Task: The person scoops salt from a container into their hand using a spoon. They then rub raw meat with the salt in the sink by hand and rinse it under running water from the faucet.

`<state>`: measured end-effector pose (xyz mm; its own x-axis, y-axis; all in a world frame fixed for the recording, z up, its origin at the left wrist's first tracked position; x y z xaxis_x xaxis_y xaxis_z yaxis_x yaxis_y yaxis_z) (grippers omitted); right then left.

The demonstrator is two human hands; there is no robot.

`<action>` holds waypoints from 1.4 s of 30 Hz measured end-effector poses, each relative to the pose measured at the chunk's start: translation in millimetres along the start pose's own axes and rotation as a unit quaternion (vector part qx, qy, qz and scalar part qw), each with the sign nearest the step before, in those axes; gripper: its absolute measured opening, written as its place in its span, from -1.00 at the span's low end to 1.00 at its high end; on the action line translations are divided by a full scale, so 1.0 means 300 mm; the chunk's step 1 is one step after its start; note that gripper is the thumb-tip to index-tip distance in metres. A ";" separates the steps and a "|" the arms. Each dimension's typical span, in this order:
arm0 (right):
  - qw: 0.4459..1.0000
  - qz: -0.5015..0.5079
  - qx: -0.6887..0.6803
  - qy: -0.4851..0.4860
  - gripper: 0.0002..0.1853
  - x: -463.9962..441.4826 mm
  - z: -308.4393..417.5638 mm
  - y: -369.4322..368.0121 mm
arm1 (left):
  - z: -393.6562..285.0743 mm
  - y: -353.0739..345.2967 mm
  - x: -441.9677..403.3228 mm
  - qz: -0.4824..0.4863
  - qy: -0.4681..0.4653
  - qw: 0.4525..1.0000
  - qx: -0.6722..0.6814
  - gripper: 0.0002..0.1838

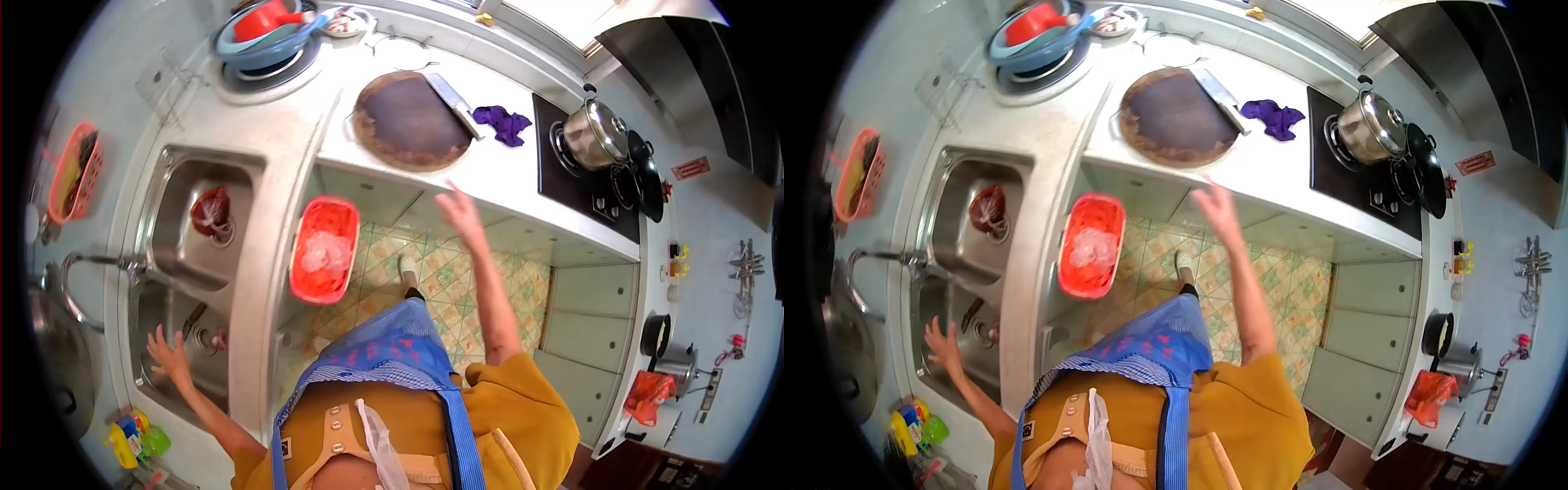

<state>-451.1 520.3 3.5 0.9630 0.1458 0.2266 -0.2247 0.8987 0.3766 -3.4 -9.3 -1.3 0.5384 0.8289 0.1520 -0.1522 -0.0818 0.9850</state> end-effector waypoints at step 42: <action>0.961 0.238 0.097 -0.107 -0.76 0.290 -0.524 1.177 | -1.319 -0.367 0.515 0.029 -0.303 0.827 0.473 -0.60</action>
<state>-423.2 915.3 15.0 0.6970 0.4132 0.5861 -0.6749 0.6544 0.3411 -231.5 346.7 -118.7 0.9128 0.4026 -0.0685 0.3703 -0.7452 0.5545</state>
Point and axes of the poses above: each hand's wrist, its own x-axis away from the middle knuckle, its own y-axis out of the back of the hand, z = x × y, the point moved 1 cm from there along -x, towards the middle knuckle, and after that the axes turned 13 degrees about -y, right-handed, at the moved point
